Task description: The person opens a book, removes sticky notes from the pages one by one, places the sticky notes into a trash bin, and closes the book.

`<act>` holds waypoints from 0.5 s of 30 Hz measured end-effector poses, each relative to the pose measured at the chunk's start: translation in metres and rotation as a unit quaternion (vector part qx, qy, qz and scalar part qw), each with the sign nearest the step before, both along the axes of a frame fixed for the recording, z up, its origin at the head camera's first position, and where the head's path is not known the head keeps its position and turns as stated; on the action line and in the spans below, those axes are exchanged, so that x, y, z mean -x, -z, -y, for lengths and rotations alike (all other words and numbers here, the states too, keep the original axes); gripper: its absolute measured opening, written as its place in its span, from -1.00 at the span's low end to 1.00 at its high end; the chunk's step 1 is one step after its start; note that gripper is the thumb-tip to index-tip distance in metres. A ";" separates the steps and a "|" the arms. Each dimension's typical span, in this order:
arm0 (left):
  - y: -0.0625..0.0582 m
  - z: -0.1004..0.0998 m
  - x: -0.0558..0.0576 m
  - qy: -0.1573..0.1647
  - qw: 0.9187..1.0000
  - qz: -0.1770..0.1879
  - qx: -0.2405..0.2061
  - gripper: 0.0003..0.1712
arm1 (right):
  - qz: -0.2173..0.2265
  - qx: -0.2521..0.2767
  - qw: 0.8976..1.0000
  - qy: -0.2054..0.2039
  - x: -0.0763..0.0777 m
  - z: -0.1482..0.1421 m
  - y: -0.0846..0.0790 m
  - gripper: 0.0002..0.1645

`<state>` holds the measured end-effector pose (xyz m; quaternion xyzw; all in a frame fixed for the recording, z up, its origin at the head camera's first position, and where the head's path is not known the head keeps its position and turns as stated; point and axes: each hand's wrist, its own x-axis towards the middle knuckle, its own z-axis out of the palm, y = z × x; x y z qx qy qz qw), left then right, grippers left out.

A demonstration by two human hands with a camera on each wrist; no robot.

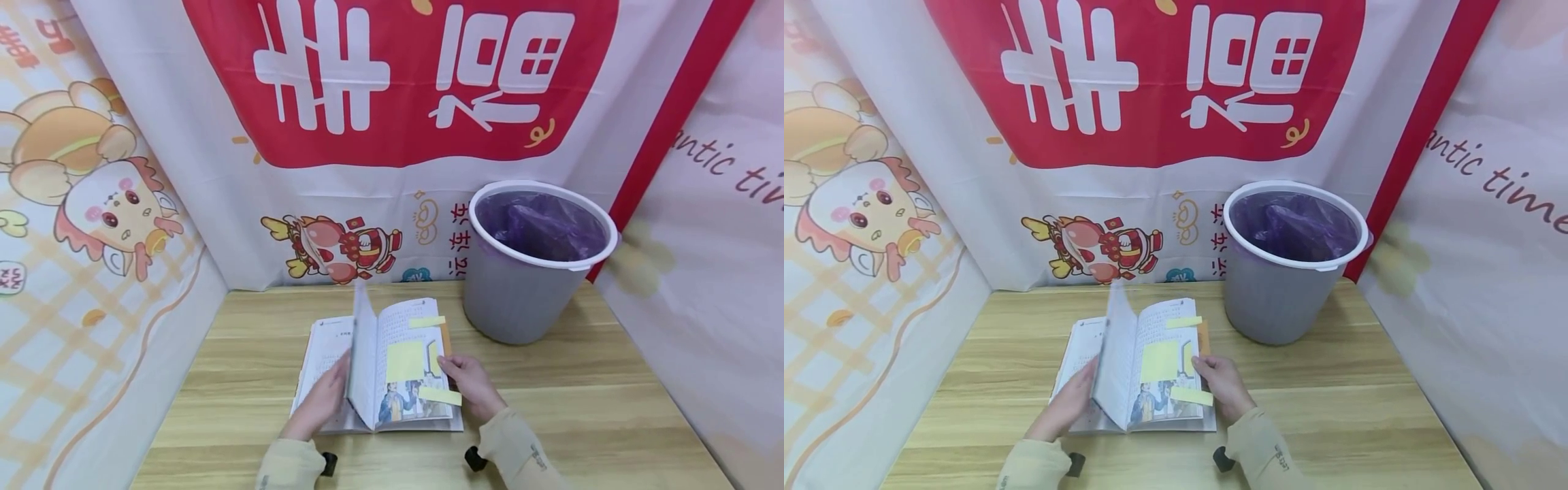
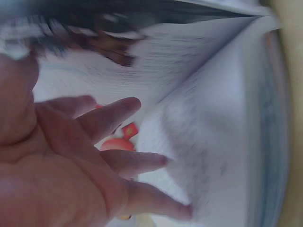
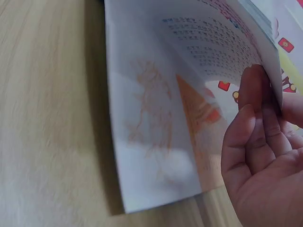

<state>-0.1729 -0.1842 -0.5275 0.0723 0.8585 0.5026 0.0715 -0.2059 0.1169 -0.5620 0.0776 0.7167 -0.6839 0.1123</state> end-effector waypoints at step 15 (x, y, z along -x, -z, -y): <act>-0.024 0.015 -0.012 -0.002 0.943 -0.149 0.298 -0.16 | 0.008 -0.111 0.994 0.006 -0.003 -0.018 0.015 -0.58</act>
